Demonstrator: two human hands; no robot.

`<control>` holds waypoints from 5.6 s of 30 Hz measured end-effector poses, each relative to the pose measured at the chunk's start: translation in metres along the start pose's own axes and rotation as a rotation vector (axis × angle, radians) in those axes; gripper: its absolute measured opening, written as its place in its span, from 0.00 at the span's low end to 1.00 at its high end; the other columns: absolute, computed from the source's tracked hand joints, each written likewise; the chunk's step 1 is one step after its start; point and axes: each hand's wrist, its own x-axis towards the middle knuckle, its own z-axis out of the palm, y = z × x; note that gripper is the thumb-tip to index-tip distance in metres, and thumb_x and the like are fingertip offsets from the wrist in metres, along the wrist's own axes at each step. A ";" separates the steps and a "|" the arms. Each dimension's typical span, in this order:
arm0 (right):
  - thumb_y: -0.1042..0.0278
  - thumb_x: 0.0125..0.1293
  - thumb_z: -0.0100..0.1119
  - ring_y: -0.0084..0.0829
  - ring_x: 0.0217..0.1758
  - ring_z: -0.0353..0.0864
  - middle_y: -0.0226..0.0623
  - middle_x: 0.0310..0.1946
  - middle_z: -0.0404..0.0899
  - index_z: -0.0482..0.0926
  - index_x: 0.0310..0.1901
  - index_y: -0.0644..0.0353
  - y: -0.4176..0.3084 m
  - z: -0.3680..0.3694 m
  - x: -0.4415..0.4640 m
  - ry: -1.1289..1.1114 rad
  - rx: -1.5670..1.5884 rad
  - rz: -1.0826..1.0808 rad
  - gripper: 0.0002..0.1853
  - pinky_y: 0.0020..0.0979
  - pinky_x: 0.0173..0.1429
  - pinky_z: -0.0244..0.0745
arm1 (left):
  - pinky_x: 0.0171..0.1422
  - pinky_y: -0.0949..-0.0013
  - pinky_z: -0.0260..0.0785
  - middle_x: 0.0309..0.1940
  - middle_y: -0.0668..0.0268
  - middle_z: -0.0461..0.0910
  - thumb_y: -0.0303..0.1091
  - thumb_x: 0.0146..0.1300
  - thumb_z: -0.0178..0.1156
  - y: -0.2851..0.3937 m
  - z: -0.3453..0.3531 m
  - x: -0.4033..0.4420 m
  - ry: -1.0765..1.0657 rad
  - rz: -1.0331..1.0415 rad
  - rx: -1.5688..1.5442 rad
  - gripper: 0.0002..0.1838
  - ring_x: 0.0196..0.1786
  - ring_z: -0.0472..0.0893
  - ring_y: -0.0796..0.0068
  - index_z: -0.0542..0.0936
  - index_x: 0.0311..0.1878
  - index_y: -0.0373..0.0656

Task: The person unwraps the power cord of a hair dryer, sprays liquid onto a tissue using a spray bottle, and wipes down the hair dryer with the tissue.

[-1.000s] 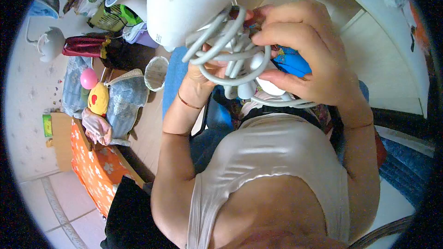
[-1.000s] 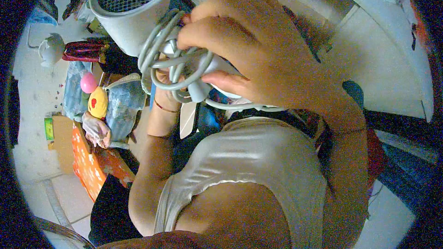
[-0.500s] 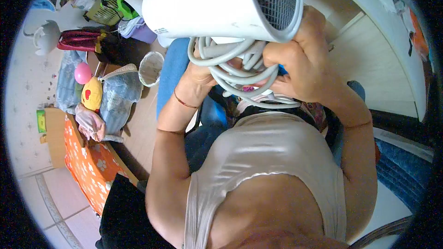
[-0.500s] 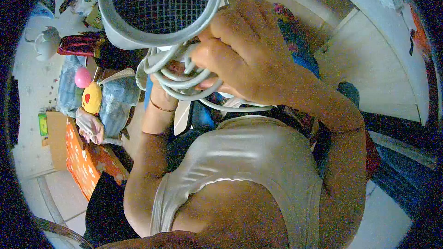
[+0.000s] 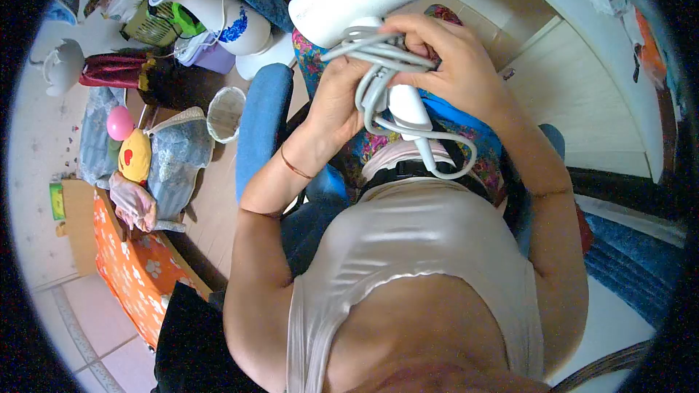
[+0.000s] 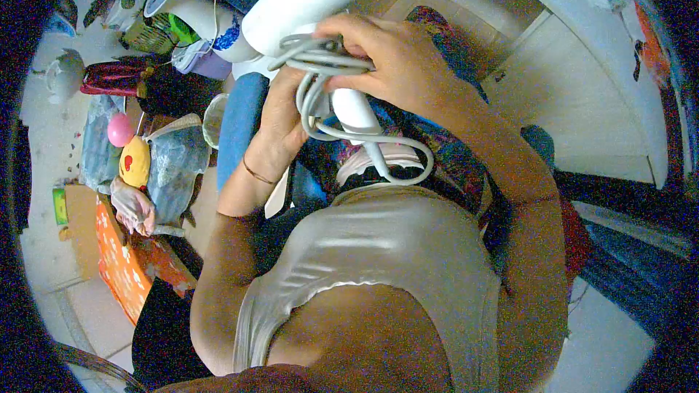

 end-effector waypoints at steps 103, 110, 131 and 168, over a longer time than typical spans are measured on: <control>0.67 0.54 0.65 0.24 0.32 0.81 0.34 0.32 0.81 0.78 0.42 0.62 0.037 -0.015 -0.050 0.026 1.372 0.469 0.14 0.23 0.35 0.78 | 0.20 0.79 0.51 0.13 0.74 0.66 0.39 0.68 0.48 0.017 -0.055 -0.005 0.001 -0.132 0.988 0.15 0.16 0.63 0.86 0.73 0.26 0.45; 0.65 0.52 0.64 0.26 0.35 0.82 0.38 0.36 0.81 0.78 0.42 0.67 0.022 -0.033 -0.048 -0.060 1.196 0.556 0.18 0.23 0.37 0.79 | 0.45 0.76 0.66 0.40 0.65 0.76 0.29 0.62 0.57 -0.020 0.001 0.031 -0.407 -0.054 0.700 0.24 0.39 0.73 0.80 0.64 0.61 0.41; 0.49 0.65 0.52 0.19 0.23 0.66 0.24 0.22 0.69 0.70 0.33 0.51 0.080 -0.080 -0.056 0.028 0.714 0.237 0.15 0.22 0.30 0.70 | 0.41 0.76 0.66 0.30 0.66 0.77 0.54 0.70 0.38 -0.020 -0.008 0.034 -0.346 0.034 1.096 0.25 0.34 0.74 0.79 0.72 0.45 0.38; 0.57 0.53 0.64 0.34 0.47 0.78 0.38 0.45 0.77 0.74 0.50 0.60 0.089 -0.090 -0.112 0.366 1.022 0.478 0.25 0.37 0.52 0.75 | 0.45 0.62 0.72 0.31 0.62 0.76 0.31 0.54 0.56 0.051 -0.054 0.066 0.185 0.431 0.101 0.09 0.35 0.77 0.67 0.75 0.39 0.40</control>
